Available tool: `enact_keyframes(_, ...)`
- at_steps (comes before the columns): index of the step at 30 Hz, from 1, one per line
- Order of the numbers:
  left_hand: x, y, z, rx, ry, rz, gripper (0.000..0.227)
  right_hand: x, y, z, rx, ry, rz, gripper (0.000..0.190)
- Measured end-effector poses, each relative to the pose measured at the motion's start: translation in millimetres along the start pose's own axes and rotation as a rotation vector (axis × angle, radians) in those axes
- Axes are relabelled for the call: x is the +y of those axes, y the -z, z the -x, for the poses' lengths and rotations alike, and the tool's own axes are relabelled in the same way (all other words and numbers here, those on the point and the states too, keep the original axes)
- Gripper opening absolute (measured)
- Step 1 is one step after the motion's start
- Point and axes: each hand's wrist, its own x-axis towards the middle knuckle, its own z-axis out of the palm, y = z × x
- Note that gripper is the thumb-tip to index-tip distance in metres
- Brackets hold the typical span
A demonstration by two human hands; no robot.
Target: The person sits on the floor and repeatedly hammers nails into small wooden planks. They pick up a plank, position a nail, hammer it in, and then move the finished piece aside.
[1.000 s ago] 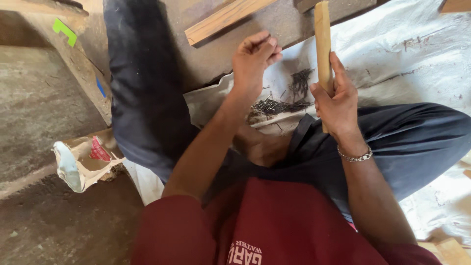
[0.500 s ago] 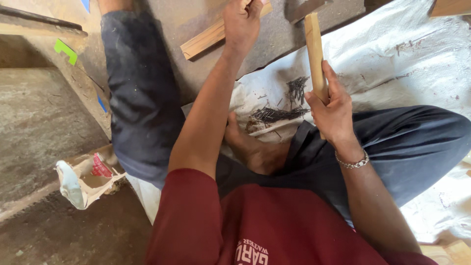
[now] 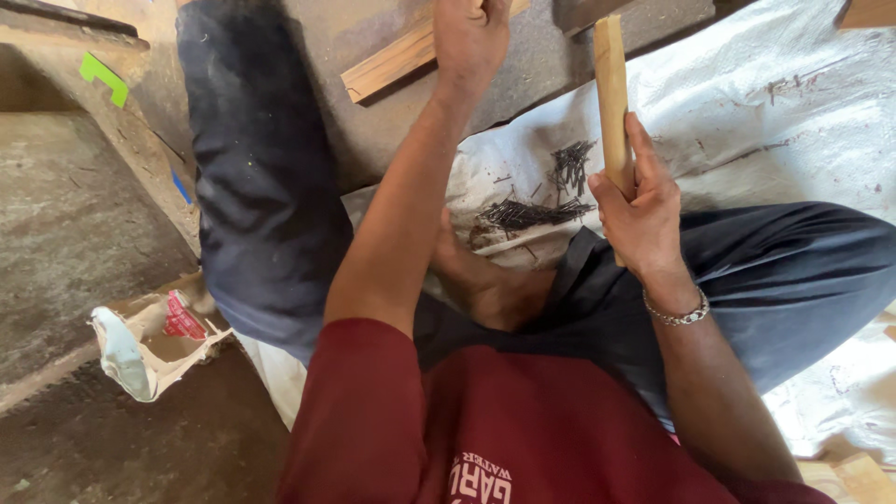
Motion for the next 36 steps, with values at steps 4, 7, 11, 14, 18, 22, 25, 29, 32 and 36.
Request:
enact_keyframes(4, 19.4, 6.1, -0.9, -0.064, 0.046, 0.006, 0.017, -1.8, 2.5, -0.5, 0.037, 0.421, 0.175, 0.070)
enact_keyframes(7, 30.1, 13.4, -3.1, 0.000, -0.104, 0.024, 0.004, -16.8, 7.6, -4.4, 0.014, 0.487, 0.233, 0.067)
enact_keyframes(11, 34.1, 11.3, -2.1, 0.001, -0.038, 0.069, 0.011, -38.4, 12.1, -10.1, 0.027, 0.643, 0.227, 0.060)
enact_keyframes(14, 31.8, 7.7, -3.7, -0.005, 0.105, 0.101, 0.016, -52.6, 1.7, -15.3, 0.077, 0.686, 0.205, 0.059)
enact_keyframes(18, 27.4, 6.6, -1.8, -0.032, 0.168, 0.089, 0.024, -65.2, -13.8, -25.4, 0.054, 0.640, 0.371, 0.063)
enact_keyframes(22, 24.3, 6.8, -0.3, -0.080, 0.158, 0.079, 0.031, -69.5, -4.3, -31.3, 0.048, 0.713, 0.459, 0.063)
enact_keyframes(25, 23.5, 6.4, -0.9, -0.092, 0.166, 0.085, 0.032, -67.2, 1.5, -27.0, 0.105, 0.830, 0.384, 0.060)
enact_keyframes(29, 22.3, 8.2, 0.0, -0.080, 0.124, 0.093, 0.046, -58.4, -12.9, -26.6, 0.105, 0.584, 0.326, 0.059)
enact_keyframes(32, 24.3, 5.4, -1.6, -0.083, 0.143, 0.133, 0.054, -54.9, -19.0, -38.4, 0.048, 0.583, 0.430, 0.062)
enact_keyframes(36, 25.2, 11.9, -1.5, -0.117, 0.141, 0.184, 0.058, -58.1, -10.3, -35.1, 0.113, 0.831, 0.467, 0.057)
